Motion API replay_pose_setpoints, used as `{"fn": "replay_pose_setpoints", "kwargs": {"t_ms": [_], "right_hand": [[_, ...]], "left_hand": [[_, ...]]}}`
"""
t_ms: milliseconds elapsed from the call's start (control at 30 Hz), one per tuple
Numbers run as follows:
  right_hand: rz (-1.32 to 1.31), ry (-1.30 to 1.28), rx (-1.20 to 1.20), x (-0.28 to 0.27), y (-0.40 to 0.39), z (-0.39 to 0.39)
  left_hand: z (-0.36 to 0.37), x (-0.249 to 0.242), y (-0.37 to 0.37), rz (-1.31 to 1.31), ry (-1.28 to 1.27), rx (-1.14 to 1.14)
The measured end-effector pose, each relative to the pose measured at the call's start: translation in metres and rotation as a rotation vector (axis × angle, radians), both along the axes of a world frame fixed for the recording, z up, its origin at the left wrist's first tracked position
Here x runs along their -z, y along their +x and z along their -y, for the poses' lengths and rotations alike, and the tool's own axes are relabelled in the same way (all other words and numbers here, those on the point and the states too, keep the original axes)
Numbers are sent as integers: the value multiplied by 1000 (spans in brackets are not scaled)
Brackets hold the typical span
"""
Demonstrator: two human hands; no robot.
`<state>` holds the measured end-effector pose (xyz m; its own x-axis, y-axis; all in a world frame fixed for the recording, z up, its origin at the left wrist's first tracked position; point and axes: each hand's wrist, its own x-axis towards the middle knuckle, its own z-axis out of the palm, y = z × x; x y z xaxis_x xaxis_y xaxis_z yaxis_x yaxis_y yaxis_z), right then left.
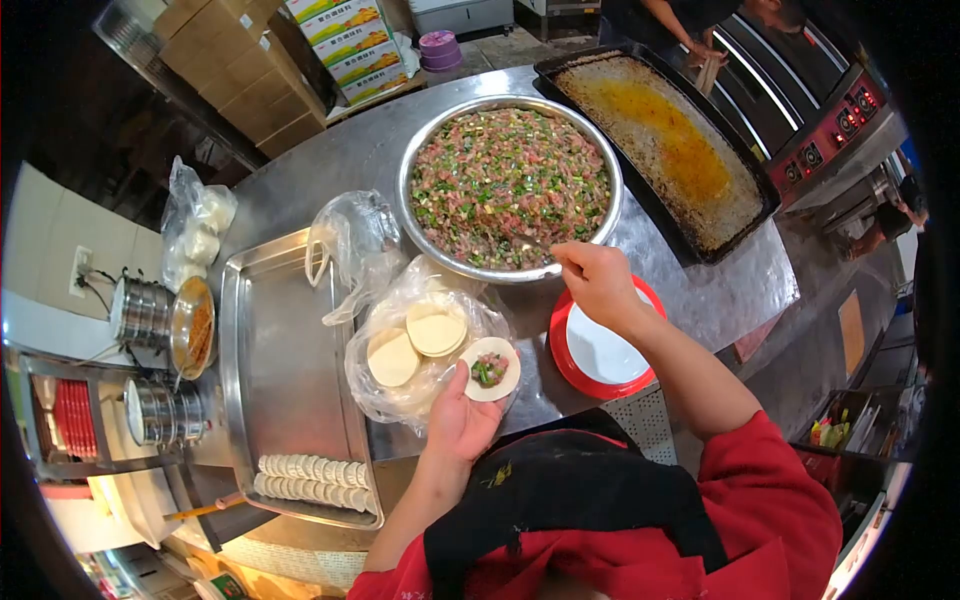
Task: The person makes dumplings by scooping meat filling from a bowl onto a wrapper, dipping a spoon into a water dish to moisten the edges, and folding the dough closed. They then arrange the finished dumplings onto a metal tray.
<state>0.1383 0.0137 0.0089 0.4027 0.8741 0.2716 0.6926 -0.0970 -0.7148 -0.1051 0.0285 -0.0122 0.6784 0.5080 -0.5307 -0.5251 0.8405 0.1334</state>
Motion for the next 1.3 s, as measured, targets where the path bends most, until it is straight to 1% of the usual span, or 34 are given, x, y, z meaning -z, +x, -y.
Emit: {"fn": "replay_pose_setpoints", "kwargs": {"t_ms": [33,100,167,233,267,300,367,400,467,500,533,567,600,667,700,733,767,833,900,933,967,1033,1100,1233,1300], "right_hand": [[-2,1,4,-4,-2,0],[15,-27,-144,-9,-6,-1],[-2,-69,-169,-7,0,-4],[154,14,-75,0,3,4],[54,103,15,-9,1,14],[-122,36,122,-28,1,30],[-190,126,208,-38,9,65],[-184,122,235,-29,13,85],[-22,5,149,0,19,128],[27,-159,148,6,17,146],[143,-247,146,18,15,162],[258,-333,141,30,12,175],[260,-336,160,39,6,180],[464,-495,186,49,-11,185],[459,-492,200,49,-19,188],[443,-529,156,46,-26,189],[428,-562,112,42,-31,188],[412,-531,145,25,-35,187],[314,-545,258,4,-34,186],[244,-326,303,-2,-37,187],[253,-327,305,-15,-43,185],[-163,-129,325,-38,-58,175],[-170,-103,280,-41,-64,169],[-70,-136,244,-50,-61,155],[-109,-84,253,-57,-61,150]], "left_hand": [[-1,-1,0,30,-6,5],[-5,-2,3,65,22,9],[-8,-5,7,96,40,14],[-11,-14,11,118,73,34],[-11,-19,13,144,108,45],[-12,-20,15,139,97,59],[-13,-21,20,134,108,86],[-13,-16,23,145,76,89],[-11,-11,29,118,73,151],[-9,-8,32,86,82,179],[-9,0,36,41,100,233],[-7,4,40,47,96,256],[-6,6,44,47,61,269],[-6,15,48,44,31,292],[-6,20,50,202,-26,324],[-8,23,52,360,-81,353],[-9,17,56,359,-67,364],[-3,1,64,125,3,358],[-3,0,66,111,33,372],[-3,2,66,121,26,374],[-2,2,67,135,19,375],[0,-2,68,126,39,359],[1,-3,68,109,60,336],[2,-4,65,156,80,343],[3,-8,62,142,141,413]]}}
